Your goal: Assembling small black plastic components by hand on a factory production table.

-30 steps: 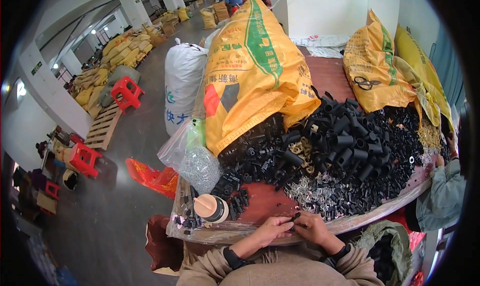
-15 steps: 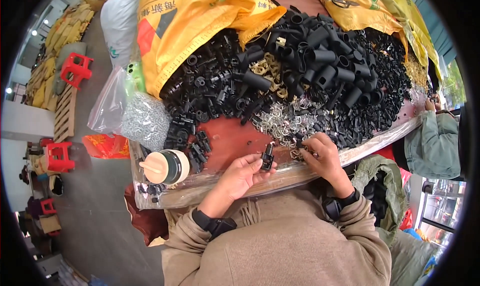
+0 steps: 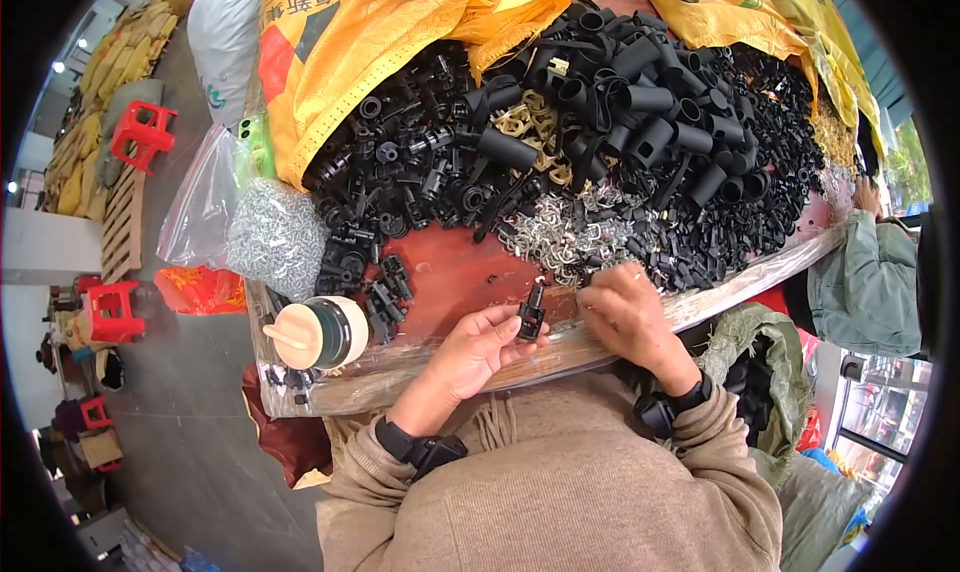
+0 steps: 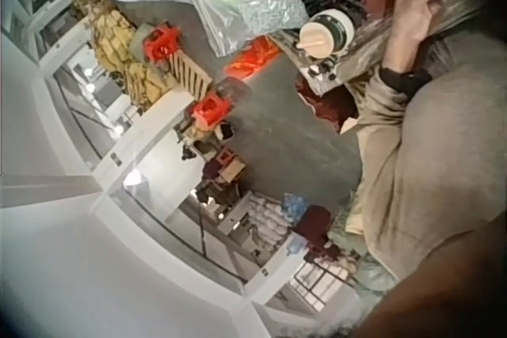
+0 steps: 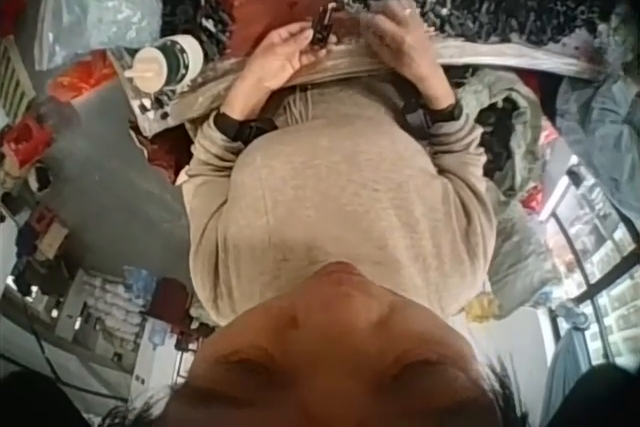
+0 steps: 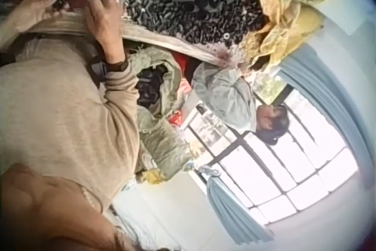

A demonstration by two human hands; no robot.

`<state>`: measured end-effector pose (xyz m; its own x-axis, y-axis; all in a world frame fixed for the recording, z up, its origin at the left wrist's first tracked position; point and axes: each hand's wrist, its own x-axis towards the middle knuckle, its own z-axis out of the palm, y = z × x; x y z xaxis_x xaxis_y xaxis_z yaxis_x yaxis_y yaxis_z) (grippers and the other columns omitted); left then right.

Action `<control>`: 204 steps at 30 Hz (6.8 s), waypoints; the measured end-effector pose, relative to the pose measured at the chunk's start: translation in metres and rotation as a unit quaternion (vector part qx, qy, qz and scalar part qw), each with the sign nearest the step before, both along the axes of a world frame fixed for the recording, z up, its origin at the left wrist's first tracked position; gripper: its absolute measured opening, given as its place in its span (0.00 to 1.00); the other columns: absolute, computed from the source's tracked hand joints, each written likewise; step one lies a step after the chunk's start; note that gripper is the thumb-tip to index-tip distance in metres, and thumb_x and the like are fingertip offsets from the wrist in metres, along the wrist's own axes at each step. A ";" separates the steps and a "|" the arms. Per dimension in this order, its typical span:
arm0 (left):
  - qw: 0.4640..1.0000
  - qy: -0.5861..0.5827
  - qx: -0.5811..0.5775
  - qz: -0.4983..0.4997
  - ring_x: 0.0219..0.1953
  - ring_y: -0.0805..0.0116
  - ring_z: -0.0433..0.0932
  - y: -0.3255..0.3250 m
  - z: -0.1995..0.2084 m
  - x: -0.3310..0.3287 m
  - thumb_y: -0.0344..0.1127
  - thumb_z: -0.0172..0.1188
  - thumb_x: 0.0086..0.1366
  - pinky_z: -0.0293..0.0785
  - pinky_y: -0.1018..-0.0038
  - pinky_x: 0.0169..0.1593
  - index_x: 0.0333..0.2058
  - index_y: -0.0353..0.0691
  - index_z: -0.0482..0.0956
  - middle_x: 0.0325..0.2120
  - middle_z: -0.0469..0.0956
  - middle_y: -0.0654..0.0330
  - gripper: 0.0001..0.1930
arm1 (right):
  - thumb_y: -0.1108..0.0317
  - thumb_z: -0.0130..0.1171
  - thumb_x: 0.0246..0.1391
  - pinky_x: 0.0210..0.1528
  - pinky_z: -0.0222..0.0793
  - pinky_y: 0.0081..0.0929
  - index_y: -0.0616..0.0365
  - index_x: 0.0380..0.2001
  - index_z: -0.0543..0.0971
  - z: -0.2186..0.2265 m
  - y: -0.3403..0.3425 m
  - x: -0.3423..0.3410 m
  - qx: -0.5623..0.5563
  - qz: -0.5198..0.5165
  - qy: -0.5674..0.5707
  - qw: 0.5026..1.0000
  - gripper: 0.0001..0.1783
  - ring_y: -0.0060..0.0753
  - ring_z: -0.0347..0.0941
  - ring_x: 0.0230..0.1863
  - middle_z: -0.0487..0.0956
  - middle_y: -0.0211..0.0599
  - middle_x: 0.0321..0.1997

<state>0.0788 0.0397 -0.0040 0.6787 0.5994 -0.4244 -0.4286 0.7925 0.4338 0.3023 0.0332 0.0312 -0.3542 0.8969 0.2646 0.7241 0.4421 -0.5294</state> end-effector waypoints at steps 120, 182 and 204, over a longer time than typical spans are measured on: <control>0.985 0.130 0.029 -0.105 0.44 0.55 0.69 0.070 -0.006 0.419 0.34 0.54 0.56 0.69 0.66 0.48 0.44 0.27 0.64 0.36 0.71 0.48 0.20 | 0.56 0.70 0.19 0.57 0.44 0.50 0.42 0.57 0.55 -0.058 0.023 0.649 -0.045 -0.400 -0.101 0.910 0.55 0.55 0.40 0.61 0.46 0.43 0.62; 0.995 0.027 0.033 -0.086 0.45 0.58 0.70 0.077 -0.002 0.362 0.31 0.52 0.58 0.67 0.62 0.49 0.42 0.32 0.69 0.39 0.72 0.51 0.14 | 0.69 0.57 0.44 0.29 0.60 0.18 0.60 0.33 0.72 -0.026 0.011 0.410 -0.142 -0.260 0.260 0.919 0.11 0.21 0.63 0.28 0.65 0.27 0.24; 0.993 -0.042 0.043 -0.097 0.45 0.61 0.70 0.054 0.005 0.350 0.34 0.53 0.57 0.65 0.58 0.50 0.43 0.35 0.68 0.40 0.72 0.53 0.16 | 0.83 0.51 0.34 0.44 0.63 0.31 0.57 0.37 0.73 -0.036 -0.016 0.316 -0.067 -0.020 0.245 0.967 0.21 0.42 0.65 0.41 0.68 0.39 0.41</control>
